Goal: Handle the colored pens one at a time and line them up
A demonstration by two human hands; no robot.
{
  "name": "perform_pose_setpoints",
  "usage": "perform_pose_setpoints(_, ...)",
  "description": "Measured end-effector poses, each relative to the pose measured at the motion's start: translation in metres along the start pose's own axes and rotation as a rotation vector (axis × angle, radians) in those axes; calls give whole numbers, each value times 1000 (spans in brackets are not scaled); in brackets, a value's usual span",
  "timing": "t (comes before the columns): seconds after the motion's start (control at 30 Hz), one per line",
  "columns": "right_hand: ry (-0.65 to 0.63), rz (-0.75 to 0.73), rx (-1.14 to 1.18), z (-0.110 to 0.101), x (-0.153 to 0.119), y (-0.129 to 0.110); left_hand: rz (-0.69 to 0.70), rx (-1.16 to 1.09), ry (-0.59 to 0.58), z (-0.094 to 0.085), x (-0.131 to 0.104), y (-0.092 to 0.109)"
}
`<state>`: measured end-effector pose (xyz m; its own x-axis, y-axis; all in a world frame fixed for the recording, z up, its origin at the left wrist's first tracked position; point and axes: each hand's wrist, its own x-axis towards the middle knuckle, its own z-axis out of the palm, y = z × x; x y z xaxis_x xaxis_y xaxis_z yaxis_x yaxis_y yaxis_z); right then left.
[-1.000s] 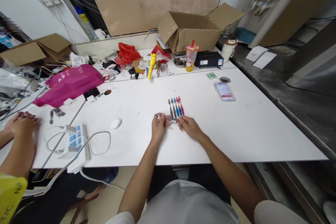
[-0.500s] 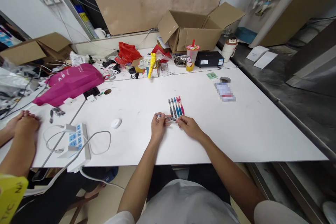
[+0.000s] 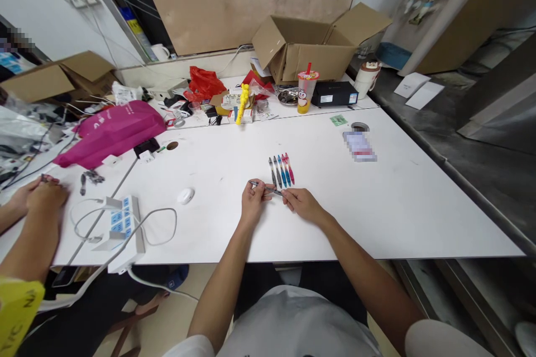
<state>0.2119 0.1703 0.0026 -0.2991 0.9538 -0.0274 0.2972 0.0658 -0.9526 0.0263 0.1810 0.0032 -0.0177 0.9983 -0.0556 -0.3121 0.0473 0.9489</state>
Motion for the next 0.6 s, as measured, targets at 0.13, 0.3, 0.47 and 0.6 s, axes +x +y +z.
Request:
perform_pose_setpoints(0.13,31,-51,34,2,2,2,55,-13,57,0,0,-3)
perform_pose_setpoints(0.3,88,-82,68,1,1,1,136,1,129,-3,2,-6)
perform_pose_setpoints(0.47,72,-75,23,0,0,1,154,44,124,-5,2,-4)
perform_pose_setpoints(0.6,78,-76,19,0,1,3,137,28,103,-4,1,-1)
